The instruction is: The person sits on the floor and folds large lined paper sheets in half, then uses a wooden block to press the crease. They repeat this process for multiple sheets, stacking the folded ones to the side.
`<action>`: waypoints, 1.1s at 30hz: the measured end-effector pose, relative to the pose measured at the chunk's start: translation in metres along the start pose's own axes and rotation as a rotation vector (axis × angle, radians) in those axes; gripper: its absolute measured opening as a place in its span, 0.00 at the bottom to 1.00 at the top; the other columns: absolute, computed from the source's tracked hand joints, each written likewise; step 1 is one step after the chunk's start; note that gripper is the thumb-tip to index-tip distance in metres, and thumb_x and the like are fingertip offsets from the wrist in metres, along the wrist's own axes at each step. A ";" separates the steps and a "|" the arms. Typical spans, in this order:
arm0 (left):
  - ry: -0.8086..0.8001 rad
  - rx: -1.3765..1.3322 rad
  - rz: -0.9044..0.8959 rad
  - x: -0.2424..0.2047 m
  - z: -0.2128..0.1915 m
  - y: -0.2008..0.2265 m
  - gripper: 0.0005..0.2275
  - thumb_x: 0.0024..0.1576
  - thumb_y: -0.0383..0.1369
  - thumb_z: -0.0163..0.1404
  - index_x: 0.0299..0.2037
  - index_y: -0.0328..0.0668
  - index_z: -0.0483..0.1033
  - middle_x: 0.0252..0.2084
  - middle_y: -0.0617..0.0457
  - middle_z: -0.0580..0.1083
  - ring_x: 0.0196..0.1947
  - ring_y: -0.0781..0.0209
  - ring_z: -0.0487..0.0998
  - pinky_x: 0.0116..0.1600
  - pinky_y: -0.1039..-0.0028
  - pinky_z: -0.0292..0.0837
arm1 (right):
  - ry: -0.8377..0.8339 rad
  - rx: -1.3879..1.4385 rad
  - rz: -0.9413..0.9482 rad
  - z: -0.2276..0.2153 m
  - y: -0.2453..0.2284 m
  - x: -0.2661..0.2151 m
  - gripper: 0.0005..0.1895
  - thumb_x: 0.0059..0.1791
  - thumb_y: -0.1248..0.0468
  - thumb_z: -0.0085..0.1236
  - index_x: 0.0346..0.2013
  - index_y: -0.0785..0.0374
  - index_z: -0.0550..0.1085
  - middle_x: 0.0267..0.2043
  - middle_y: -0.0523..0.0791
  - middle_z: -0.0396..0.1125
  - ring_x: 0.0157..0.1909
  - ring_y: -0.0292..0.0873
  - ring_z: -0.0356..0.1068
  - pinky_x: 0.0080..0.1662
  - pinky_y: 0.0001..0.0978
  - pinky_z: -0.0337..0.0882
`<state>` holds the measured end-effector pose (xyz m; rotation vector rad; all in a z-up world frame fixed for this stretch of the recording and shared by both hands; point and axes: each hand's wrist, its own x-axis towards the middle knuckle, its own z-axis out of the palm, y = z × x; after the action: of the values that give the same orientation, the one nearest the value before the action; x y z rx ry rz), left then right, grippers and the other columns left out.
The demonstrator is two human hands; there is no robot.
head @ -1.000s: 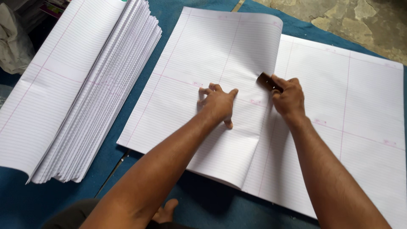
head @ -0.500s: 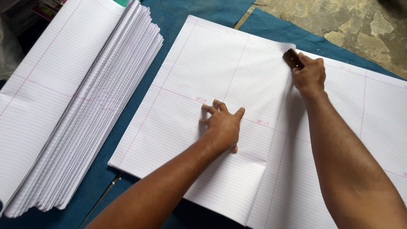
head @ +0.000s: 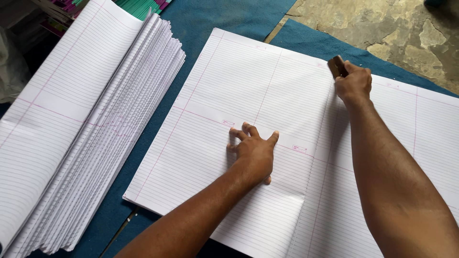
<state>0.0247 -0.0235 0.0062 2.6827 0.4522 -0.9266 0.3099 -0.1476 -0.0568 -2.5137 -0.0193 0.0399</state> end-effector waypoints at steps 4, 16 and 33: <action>0.018 0.004 0.009 -0.002 0.002 0.000 0.57 0.39 0.43 0.73 0.76 0.75 0.40 0.75 0.20 0.33 0.70 0.09 0.40 0.62 0.34 0.65 | -0.150 0.102 0.039 -0.015 -0.001 -0.029 0.29 0.52 0.68 0.56 0.67 0.44 0.68 0.61 0.43 0.64 0.53 0.43 0.71 0.54 0.37 0.76; 0.142 -0.058 -0.028 -0.004 0.011 -0.002 0.55 0.36 0.42 0.74 0.74 0.70 0.48 0.76 0.26 0.38 0.72 0.16 0.42 0.63 0.38 0.69 | -0.267 -0.067 -0.313 -0.044 0.032 -0.134 0.27 0.51 0.66 0.58 0.65 0.44 0.71 0.52 0.46 0.63 0.50 0.42 0.66 0.55 0.35 0.70; 0.252 -0.223 -0.130 -0.006 0.029 -0.011 0.56 0.36 0.46 0.74 0.74 0.49 0.48 0.76 0.30 0.40 0.76 0.30 0.38 0.76 0.53 0.48 | -0.600 -0.073 -0.356 -0.091 0.073 -0.313 0.22 0.50 0.62 0.56 0.59 0.40 0.74 0.48 0.41 0.66 0.45 0.37 0.66 0.53 0.28 0.73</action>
<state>0.0003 -0.0247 -0.0135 2.5953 0.7441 -0.5324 0.0008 -0.2676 -0.0181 -2.4384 -0.7157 0.6498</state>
